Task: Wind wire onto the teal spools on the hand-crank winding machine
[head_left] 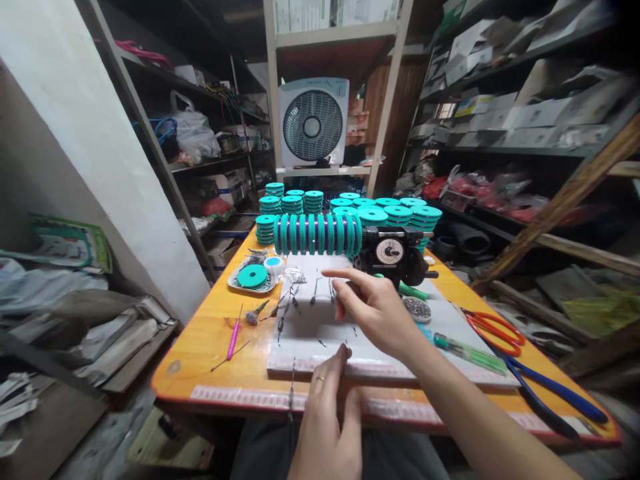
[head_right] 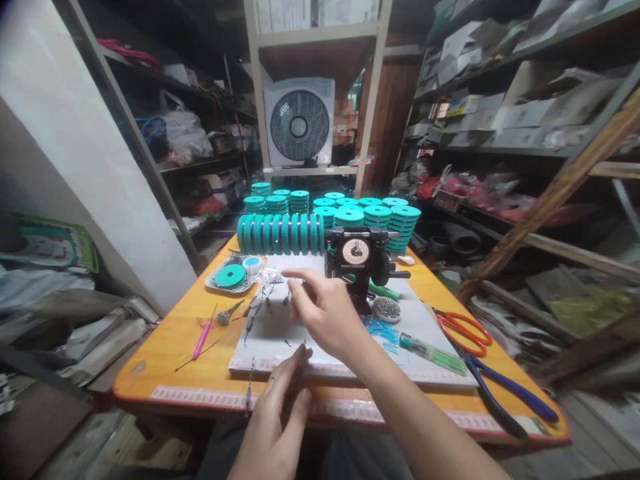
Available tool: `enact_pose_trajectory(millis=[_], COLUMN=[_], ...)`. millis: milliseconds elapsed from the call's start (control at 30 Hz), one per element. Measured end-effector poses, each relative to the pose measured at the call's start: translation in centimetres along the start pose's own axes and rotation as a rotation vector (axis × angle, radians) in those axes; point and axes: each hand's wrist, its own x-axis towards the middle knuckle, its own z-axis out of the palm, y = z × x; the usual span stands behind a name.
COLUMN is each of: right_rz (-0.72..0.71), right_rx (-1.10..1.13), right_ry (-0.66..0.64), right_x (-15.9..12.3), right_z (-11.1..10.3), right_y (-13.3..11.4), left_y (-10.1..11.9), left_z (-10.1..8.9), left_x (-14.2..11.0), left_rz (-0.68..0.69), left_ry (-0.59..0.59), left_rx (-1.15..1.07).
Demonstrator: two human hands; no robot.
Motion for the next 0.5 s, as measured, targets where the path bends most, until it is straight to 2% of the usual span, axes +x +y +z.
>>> enact_pose_trajectory(millis=[133, 267, 400, 500], right_rz=[0.19, 0.201, 0.191, 0.225], right_rx=[0.161, 0.153, 0.124, 0.234], right_ry=[-0.217, -0.247, -0.237, -0.32], right_x=[2.6, 4.3, 3.3, 1.9], right_z=[1.7, 2.8, 2.2, 0.8], right_y=[0.9, 2.2, 1.5, -0.1], left_y=[-0.1, -0.5, -0.5, 0.6], left_z=[0.3, 0.0, -1.3, -2.2], left_x=[-0.5, -0.7, 0.0, 1.0], left_rz=[0.047, 0.094, 0.093, 0.051], left_ry=[0.047, 0.074, 0.154, 0.137], left_rx=[0.028, 0.011, -0.055, -0.114])
